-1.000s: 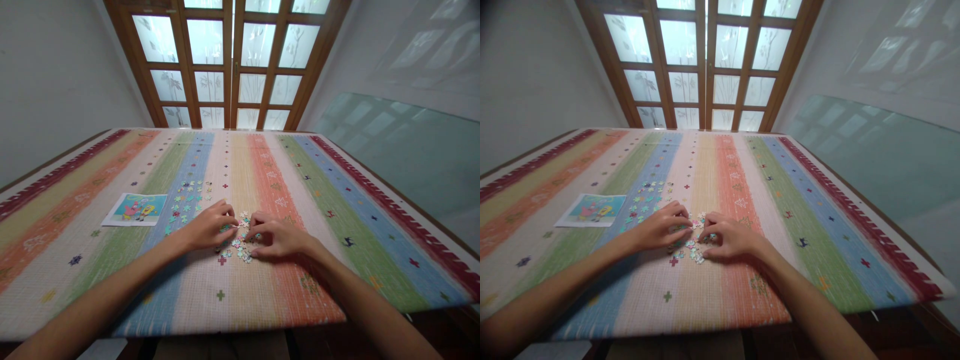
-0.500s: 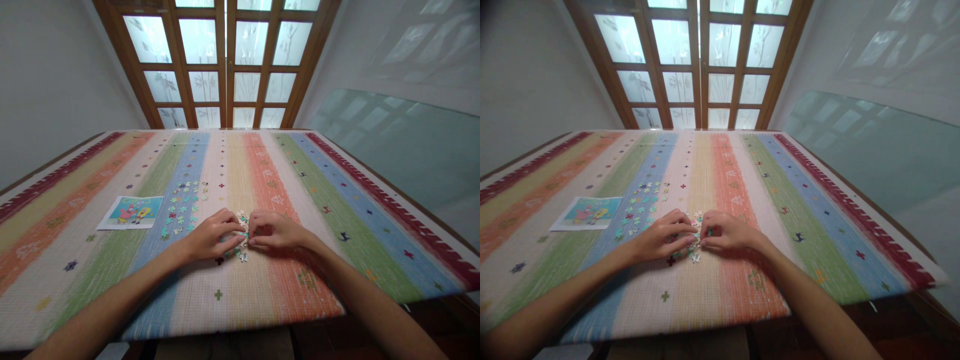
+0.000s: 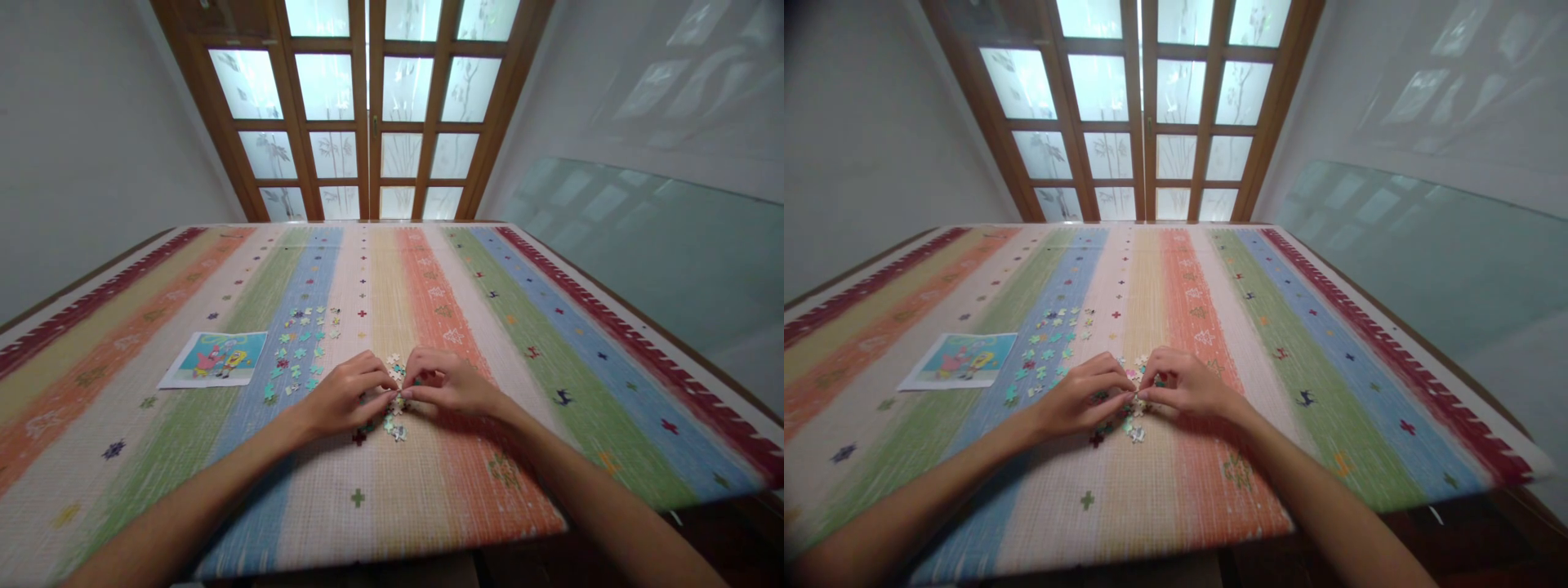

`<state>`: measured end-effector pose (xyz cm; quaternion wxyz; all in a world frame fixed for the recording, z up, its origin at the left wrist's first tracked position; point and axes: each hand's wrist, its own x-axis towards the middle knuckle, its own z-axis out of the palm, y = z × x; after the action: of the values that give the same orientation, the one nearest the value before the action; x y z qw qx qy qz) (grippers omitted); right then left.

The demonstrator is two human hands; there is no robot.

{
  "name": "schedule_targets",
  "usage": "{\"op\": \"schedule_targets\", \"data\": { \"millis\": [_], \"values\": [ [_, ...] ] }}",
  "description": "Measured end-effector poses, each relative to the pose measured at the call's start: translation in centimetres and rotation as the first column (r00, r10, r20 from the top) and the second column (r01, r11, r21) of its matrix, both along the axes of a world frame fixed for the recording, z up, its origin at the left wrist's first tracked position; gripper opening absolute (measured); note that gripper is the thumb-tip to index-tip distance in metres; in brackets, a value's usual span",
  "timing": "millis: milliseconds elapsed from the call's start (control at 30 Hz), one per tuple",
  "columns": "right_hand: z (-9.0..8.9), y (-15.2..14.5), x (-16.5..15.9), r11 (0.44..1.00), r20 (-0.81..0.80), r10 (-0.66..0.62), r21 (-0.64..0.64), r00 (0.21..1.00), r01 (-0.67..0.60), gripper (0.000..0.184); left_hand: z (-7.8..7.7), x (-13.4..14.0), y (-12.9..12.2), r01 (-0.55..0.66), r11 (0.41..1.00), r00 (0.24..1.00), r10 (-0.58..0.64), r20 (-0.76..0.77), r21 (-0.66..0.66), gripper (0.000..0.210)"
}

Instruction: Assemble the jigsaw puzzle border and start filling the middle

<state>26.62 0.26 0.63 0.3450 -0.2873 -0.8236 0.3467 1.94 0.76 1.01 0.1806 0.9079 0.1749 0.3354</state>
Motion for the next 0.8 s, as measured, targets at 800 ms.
{"op": "schedule_targets", "data": {
  "millis": [800],
  "values": [
    [0.5,-0.1,-0.2,0.982,-0.023,-0.145,-0.128,0.989,0.141,0.020,-1.0,-7.9,6.7,-0.217,0.870,0.874,0.375,-0.310,0.442,0.031]
  ]
}}
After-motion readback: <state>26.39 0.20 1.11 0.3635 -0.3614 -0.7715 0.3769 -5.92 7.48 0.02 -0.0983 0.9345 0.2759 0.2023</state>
